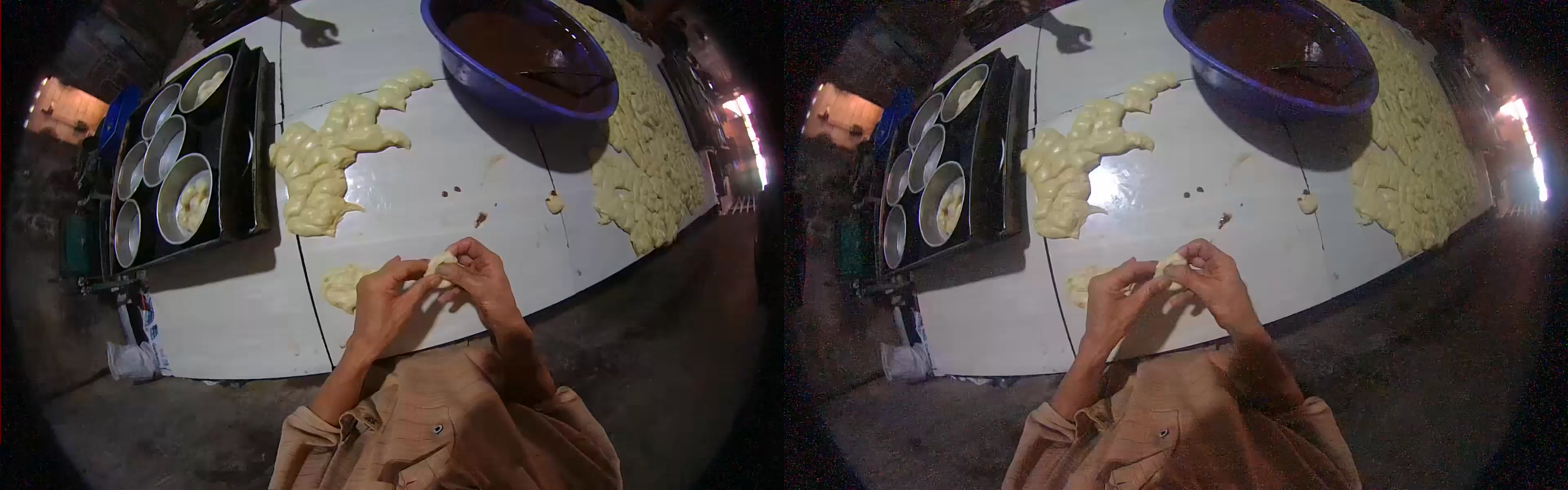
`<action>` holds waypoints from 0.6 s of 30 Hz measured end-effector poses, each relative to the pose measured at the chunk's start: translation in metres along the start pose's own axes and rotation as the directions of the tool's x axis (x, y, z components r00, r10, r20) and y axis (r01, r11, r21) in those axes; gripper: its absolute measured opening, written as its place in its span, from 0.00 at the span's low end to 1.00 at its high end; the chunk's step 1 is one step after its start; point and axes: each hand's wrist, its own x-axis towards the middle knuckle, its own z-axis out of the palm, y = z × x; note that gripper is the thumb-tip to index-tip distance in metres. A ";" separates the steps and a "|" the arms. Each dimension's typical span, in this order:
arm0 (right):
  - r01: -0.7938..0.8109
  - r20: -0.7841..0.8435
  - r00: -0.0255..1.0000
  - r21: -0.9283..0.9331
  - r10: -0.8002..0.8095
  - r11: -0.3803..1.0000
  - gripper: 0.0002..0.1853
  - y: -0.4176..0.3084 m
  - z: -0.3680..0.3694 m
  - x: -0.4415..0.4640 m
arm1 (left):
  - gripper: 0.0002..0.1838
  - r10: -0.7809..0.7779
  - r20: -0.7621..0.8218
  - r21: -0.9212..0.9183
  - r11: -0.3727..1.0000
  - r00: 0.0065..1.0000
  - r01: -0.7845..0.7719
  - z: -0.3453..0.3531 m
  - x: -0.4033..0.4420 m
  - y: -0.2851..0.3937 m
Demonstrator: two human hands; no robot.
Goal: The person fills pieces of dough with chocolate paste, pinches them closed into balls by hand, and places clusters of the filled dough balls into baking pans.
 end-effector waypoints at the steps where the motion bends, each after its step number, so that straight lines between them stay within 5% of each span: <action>1: -0.044 -0.079 0.996 -0.173 0.031 0.984 0.11 0.001 -0.004 -0.001 | 0.16 0.010 0.005 0.031 0.999 1.000 -0.010 0.001 0.001 -0.013; 4: 0.322 -0.061 0.906 -0.542 -0.419 0.776 0.14 0.022 -0.016 -0.001 | 0.18 -0.040 0.009 -0.045 0.998 0.999 0.041 0.014 -0.003 -0.021; 5: 0.318 -0.082 0.905 -0.517 -0.416 0.794 0.15 0.024 -0.020 -0.004 | 0.19 -0.072 0.007 -0.100 0.992 0.997 0.072 0.019 -0.002 -0.020; 7: 0.315 -0.115 0.905 -0.466 -0.410 0.827 0.16 0.019 -0.021 -0.011 | 0.29 0.190 -0.115 -0.096 0.975 0.975 -0.201 0.034 0.006 -0.019; 10: 0.370 -0.175 0.905 -0.127 -0.388 0.920 0.17 0.019 -0.005 -0.019 | 0.47 0.487 -0.208 0.058 0.872 0.848 -0.486 0.062 0.015 -0.018; 12: 0.285 -0.088 0.959 0.280 -0.271 0.917 0.15 0.021 -0.002 -0.026 | 0.52 0.585 -0.164 -0.124 0.787 0.795 -0.605 0.078 0.021 -0.028; 14: 0.114 -0.047 0.993 0.411 -0.104 0.905 0.13 0.012 -0.010 -0.034 | 0.55 0.588 -0.180 -0.218 0.758 0.789 -0.615 0.096 0.023 -0.042; 16: 0.156 -0.078 0.988 0.545 -0.135 0.824 0.10 0.012 -0.006 -0.029 | 0.57 0.437 -0.181 -0.384 0.793 0.881 -0.473 0.108 0.023 -0.040; 18: 0.272 -0.182 0.959 0.388 -0.216 0.881 0.10 0.014 -0.016 -0.023 | 0.60 0.380 -0.092 -0.451 0.808 0.920 -0.379 0.107 0.027 -0.047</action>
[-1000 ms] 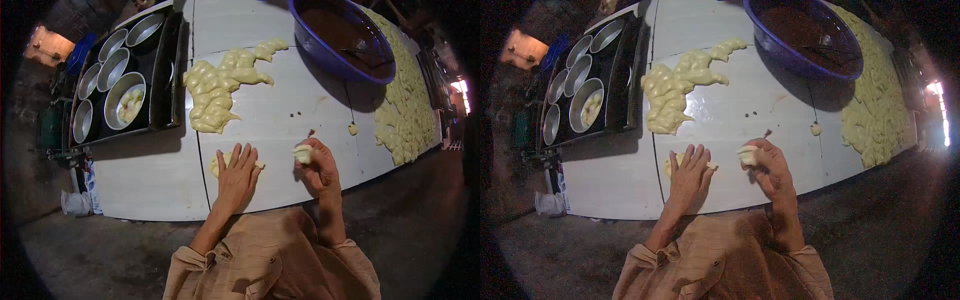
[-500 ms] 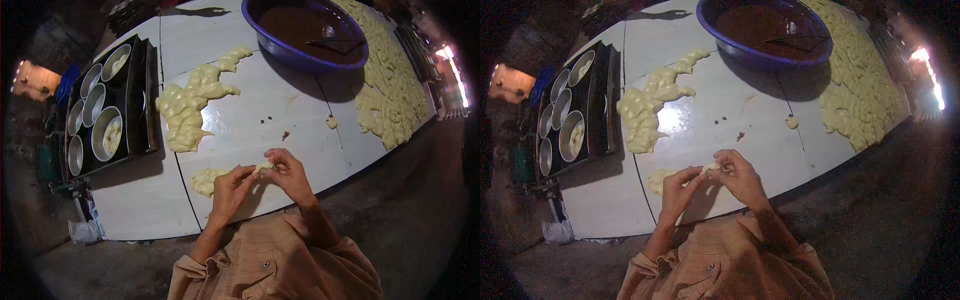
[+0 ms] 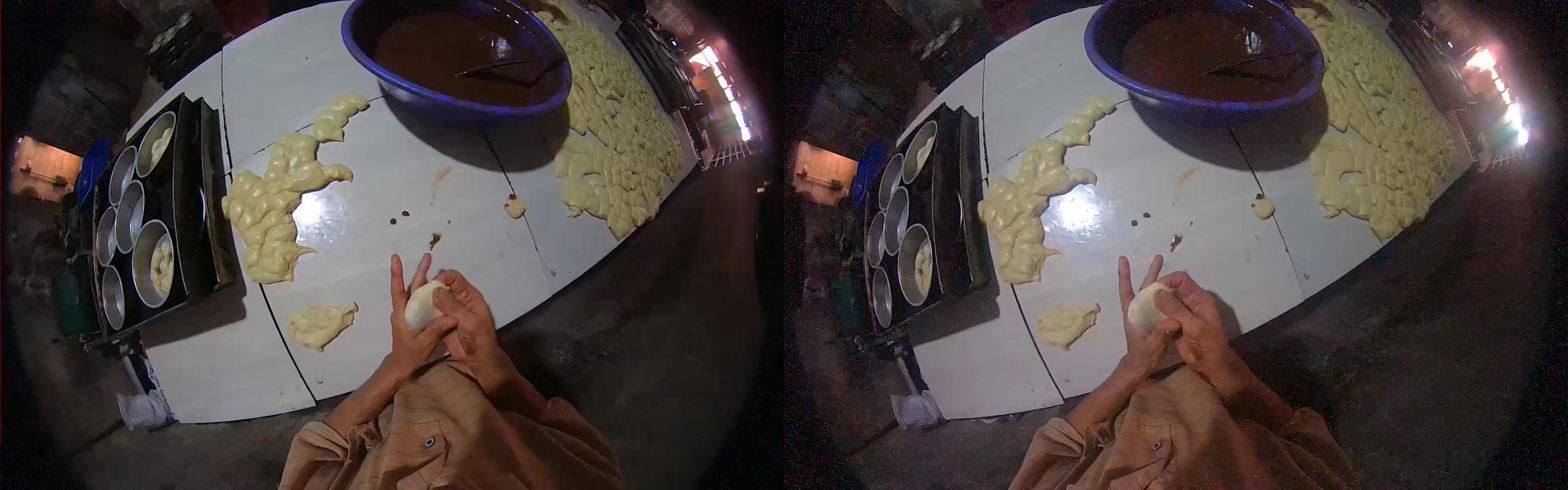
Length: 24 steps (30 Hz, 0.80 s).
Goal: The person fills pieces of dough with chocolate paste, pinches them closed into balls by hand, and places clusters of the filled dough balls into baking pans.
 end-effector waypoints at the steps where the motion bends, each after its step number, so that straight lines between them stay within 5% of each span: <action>1: 0.058 -0.023 0.998 -0.081 -0.060 0.995 0.10 0.001 -0.008 0.005 | 0.61 -0.009 -0.001 0.062 0.998 1.000 0.009 -0.002 0.001 0.000; 2: 0.233 -0.048 0.954 -0.499 -0.295 0.835 0.11 0.005 -0.022 0.018 | 0.60 -0.078 -0.038 0.008 0.997 0.996 0.078 -0.006 -0.001 0.004; 4: 0.050 -0.099 0.935 -0.914 -0.340 0.402 0.09 -0.011 -0.027 0.038 | 0.55 -0.113 -0.145 0.044 0.992 0.983 0.120 -0.018 0.004 0.016; 5: -0.068 -0.107 0.923 -0.991 -0.369 0.117 0.08 -0.017 -0.029 0.045 | 0.52 -0.108 -0.201 0.086 0.988 0.974 0.127 -0.025 0.006 0.026; 6: 0.119 0.159 0.861 -0.986 -0.482 -0.113 0.08 -0.002 -0.046 0.057 | 0.51 -0.100 -0.246 0.068 0.990 0.964 0.120 -0.033 0.011 0.037; 9: 0.421 0.495 0.689 -0.868 -0.529 -0.264 0.08 0.027 -0.043 0.076 | 0.48 -0.063 -0.338 0.103 0.989 0.939 0.103 -0.054 0.016 0.058; 10: 0.480 0.489 0.667 -0.859 -0.562 -0.178 0.09 0.031 -0.032 0.076 | 0.46 -0.044 -0.360 0.130 0.987 0.932 0.097 -0.059 0.018 0.061; 13: 0.216 0.168 0.895 -0.974 -0.413 0.073 0.10 0.021 -0.006 0.074 | 0.43 -0.029 -0.381 0.168 0.981 0.924 0.100 -0.070 0.015 0.066; 14: 0.161 0.156 0.866 -0.986 -0.475 -0.031 0.10 0.017 -0.008 0.087 | 0.42 -0.046 -0.396 0.183 0.975 0.917 0.128 -0.071 0.013 0.070; 15: 0.198 0.132 0.867 -0.976 -0.480 0.089 0.09 0.001 0.001 0.097 | 0.42 -0.047 -0.409 0.175 0.976 0.912 0.129 -0.074 0.011 0.071; 17: 0.211 0.243 0.845 -0.970 -0.477 -0.121 0.09 0.003 -0.004 0.122 | 0.42 -0.049 -0.426 0.157 0.979 0.903 0.127 -0.081 0.006 0.071; 19: 0.459 0.519 0.720 -0.854 -0.460 -0.246 0.09 0.022 -0.007 0.135 | 0.42 -0.035 -0.436 0.158 0.981 0.899 0.114 -0.086 0.005 0.066; 20: 0.405 0.472 0.818 -0.879 -0.331 -0.253 0.09 0.029 -0.004 0.126 | 0.42 -0.036 -0.433 0.164 0.980 0.901 0.117 -0.087 0.006 0.066; 21: 0.291 0.292 0.944 -0.956 -0.154 -0.031 0.09 0.021 0.013 0.118 | 0.42 -0.034 -0.432 0.170 0.978 0.901 0.118 -0.088 0.007 0.066; 22: 0.255 0.226 0.962 -0.945 -0.153 0.203 0.09 0.017 0.014 0.122 | 0.42 -0.043 -0.438 0.153 0.981 0.898 0.122 -0.089 0.008 0.069; 24: 0.190 0.107 0.981 -0.664 -0.160 0.724 0.09 -0.006 0.018 0.131 | 0.41 -0.054 -0.461 0.151 0.979 0.886 0.139 -0.091 0.007 0.076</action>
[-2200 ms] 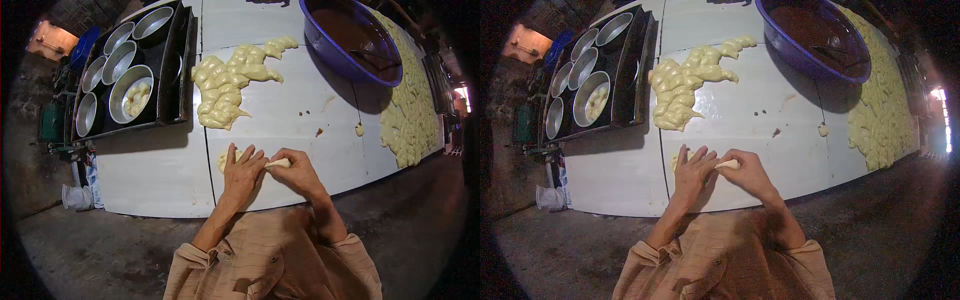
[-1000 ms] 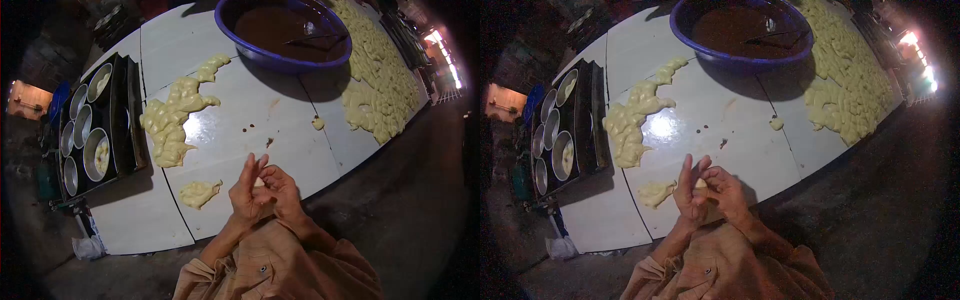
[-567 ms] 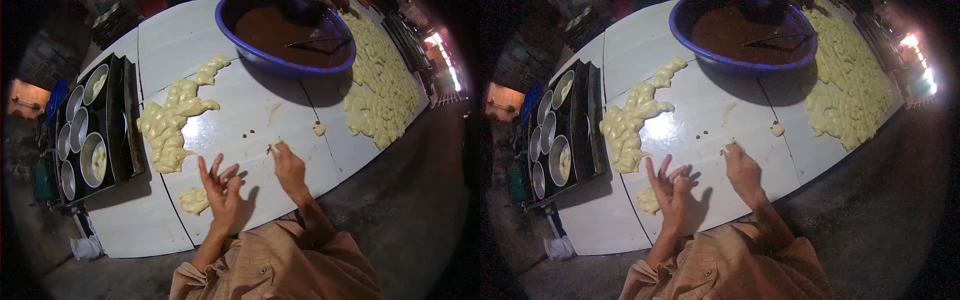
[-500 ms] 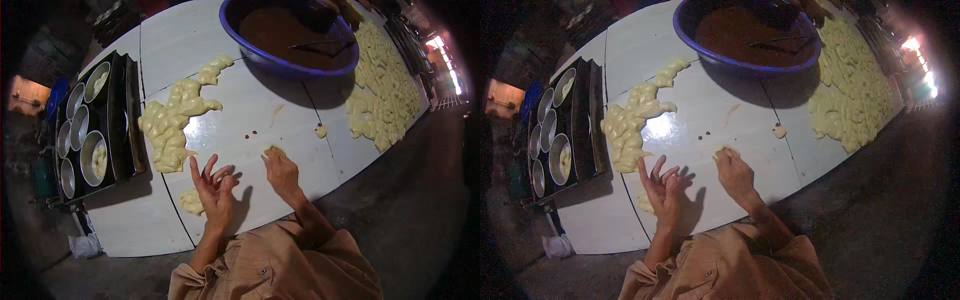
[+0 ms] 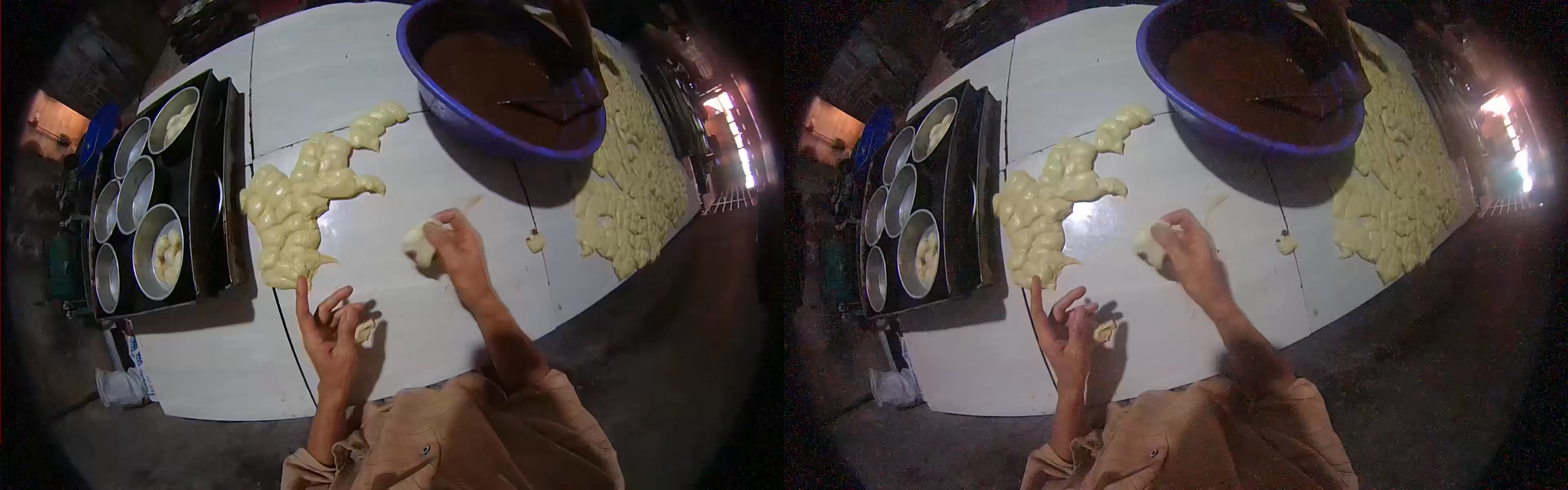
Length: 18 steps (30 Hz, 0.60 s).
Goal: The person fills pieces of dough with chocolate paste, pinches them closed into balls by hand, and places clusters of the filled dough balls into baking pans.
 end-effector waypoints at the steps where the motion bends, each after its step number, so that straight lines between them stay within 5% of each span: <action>1: -0.020 -0.042 0.998 0.360 0.037 0.933 0.08 -0.022 -0.013 0.009 | 0.41 -0.004 -0.013 0.001 1.000 1.000 0.004 -0.003 0.000 0.003; 3: 0.229 -0.163 0.971 0.399 -0.176 0.888 0.08 -0.072 -0.049 0.031 | 0.39 0.024 -0.049 0.023 0.999 0.998 -0.023 -0.013 0.001 0.004; 5: 0.370 -0.278 0.907 0.164 -0.317 0.914 0.07 -0.109 -0.086 0.064 | 0.39 0.028 -0.101 0.034 0.999 0.994 -0.025 -0.022 0.001 0.000; 8: 0.334 -0.067 0.936 -0.131 -0.345 0.933 0.08 -0.143 -0.126 0.115 | 0.37 0.027 -0.171 0.046 0.999 0.985 -0.020 -0.025 0.001 -0.002; 12: 0.328 0.291 0.943 -0.740 -0.160 0.587 0.15 -0.129 -0.141 0.176 | 0.38 -0.026 -0.128 0.019 0.999 0.991 0.028 -0.020 -0.004 -0.002; 18: 0.387 0.474 0.842 -0.863 0.258 0.324 0.17 -0.106 -0.143 0.207 | 0.36 0.000 -0.120 0.042 0.999 0.993 0.005 -0.017 -0.006 0.004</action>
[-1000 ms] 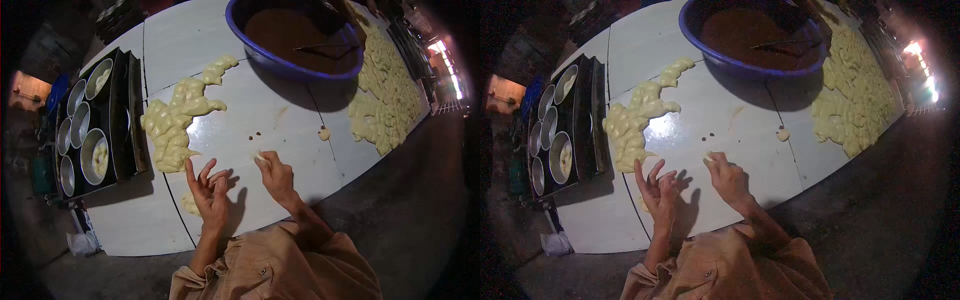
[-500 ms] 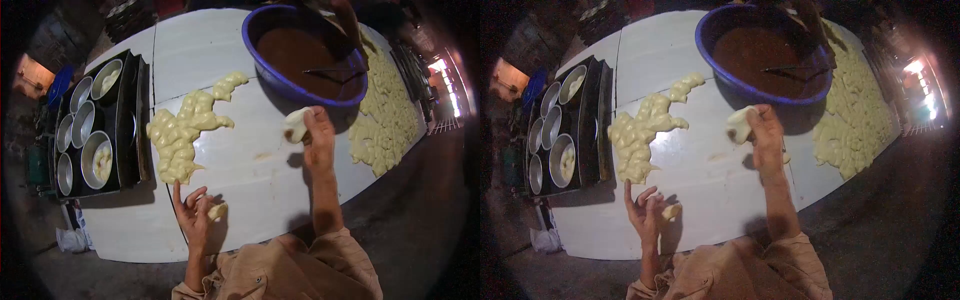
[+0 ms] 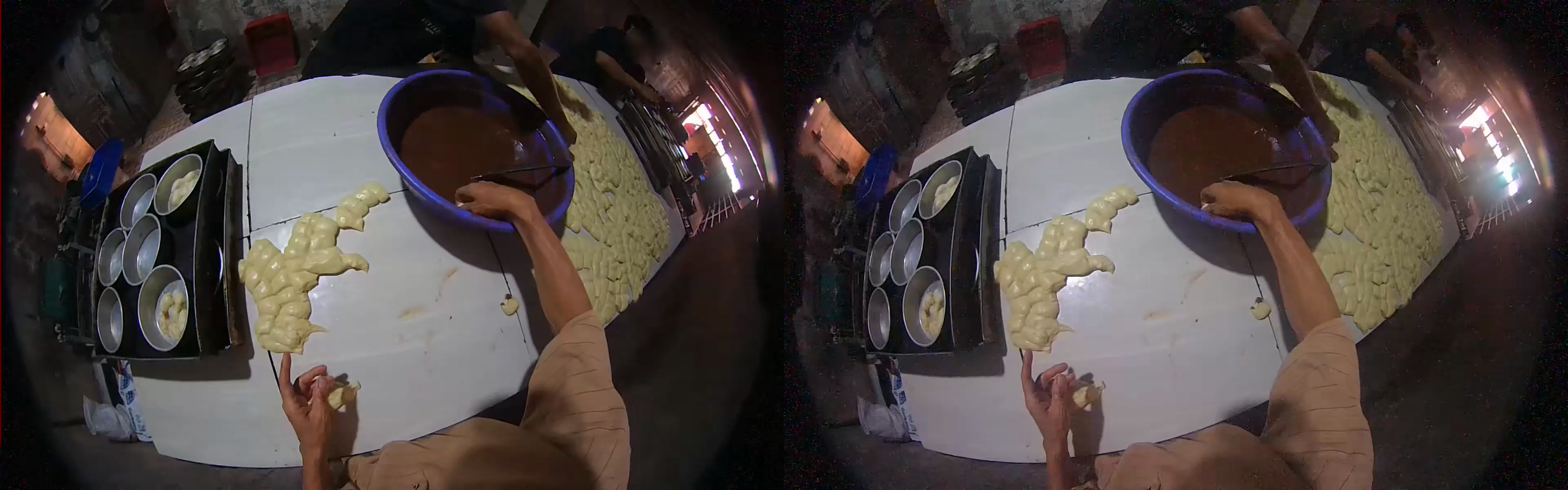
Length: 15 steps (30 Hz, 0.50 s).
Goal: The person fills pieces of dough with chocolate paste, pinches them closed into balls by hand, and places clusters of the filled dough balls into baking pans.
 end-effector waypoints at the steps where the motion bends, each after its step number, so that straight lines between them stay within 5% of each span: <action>1: -0.015 -0.040 0.999 0.095 0.019 0.995 0.17 0.001 -0.002 -0.001 | 0.35 -0.009 -0.003 0.015 1.000 1.000 0.009 -0.004 0.002 -0.004; 4: -0.156 -0.092 0.978 0.280 0.188 0.947 0.15 -0.022 -0.015 -0.022 | 0.29 -0.026 0.005 0.044 0.999 1.000 0.026 -0.005 0.004 0.000; 7: 0.062 -0.291 0.953 0.466 0.087 0.882 0.14 -0.015 -0.006 -0.025 | 0.26 -0.002 0.075 0.131 0.991 0.997 -0.008 0.009 0.014 0.002; 8: 0.117 -0.265 0.955 0.749 0.134 0.652 0.13 -0.018 -0.005 -0.027 | 0.23 -0.023 0.110 0.142 0.990 0.994 0.007 0.020 0.017 0.008; 9: 0.226 -0.348 0.927 0.816 0.141 0.531 0.13 -0.013 -0.003 -0.025 | 0.22 0.027 0.195 0.159 0.986 0.980 -0.059 0.027 0.024 0.003; 12: 0.337 -0.387 0.910 0.900 0.150 0.276 0.12 -0.047 -0.003 -0.048 | 0.20 0.030 0.376 0.086 0.994 0.926 -0.067 0.072 0.040 0.007; 15: 0.440 -0.445 0.873 0.895 0.200 0.075 0.10 -0.095 0.023 -0.061 | 0.20 -0.086 0.550 -0.067 0.987 0.831 0.146 0.121 0.057 0.016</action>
